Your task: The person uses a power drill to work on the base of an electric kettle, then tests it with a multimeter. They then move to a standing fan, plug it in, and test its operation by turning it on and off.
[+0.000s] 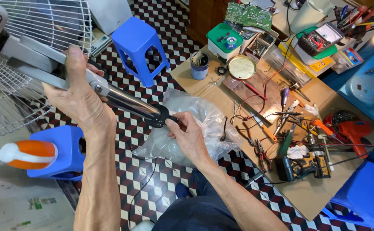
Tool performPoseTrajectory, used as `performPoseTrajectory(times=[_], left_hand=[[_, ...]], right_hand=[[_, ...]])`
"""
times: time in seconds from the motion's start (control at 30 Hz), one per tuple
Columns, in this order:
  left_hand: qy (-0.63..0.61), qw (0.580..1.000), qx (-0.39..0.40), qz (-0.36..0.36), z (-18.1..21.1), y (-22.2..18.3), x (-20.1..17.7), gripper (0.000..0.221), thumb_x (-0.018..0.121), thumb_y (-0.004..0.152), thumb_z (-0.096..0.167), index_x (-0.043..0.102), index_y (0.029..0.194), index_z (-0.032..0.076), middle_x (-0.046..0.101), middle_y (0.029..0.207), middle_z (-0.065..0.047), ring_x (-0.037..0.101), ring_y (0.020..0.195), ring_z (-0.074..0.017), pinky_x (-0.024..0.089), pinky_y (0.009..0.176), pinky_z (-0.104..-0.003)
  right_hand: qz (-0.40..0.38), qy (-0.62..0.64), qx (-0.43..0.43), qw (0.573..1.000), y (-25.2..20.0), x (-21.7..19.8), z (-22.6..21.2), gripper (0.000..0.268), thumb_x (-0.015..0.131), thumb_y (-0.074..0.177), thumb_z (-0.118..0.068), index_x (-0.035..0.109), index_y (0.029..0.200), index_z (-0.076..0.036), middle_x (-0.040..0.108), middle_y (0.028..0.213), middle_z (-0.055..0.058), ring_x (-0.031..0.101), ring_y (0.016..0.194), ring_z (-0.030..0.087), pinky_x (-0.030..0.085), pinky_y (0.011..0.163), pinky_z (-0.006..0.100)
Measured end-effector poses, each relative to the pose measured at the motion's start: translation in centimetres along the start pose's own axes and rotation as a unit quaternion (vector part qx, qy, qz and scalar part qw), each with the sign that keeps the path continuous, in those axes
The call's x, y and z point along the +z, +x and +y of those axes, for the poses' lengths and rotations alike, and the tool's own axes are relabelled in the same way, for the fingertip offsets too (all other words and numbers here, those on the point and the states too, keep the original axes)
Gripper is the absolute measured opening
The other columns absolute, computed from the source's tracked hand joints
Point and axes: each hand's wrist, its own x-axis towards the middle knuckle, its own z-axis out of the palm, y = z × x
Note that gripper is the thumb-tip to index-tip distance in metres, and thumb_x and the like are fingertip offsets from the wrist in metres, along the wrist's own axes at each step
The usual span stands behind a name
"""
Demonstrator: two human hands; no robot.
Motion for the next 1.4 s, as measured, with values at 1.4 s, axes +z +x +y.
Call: performPoseTrajectory(times=[1.4], left_hand=[[0.019,0.966,-0.090,-0.242,-22.9,25.3,16.5,0.029,0.076,0.109,0.022,0.057,0.114,0.001,0.058,0.091,-0.008,0.061,0.075,-0.0175,0.058,0.070,-0.035]], right_hand=[[0.287,-0.456,0.196,0.819,29.5,-22.0,9.8,0.111,0.088,0.061,-0.048,0.037,0.150,-0.005,0.046,0.139,0.024,0.048,0.129,0.042,0.047,0.103,0.050]])
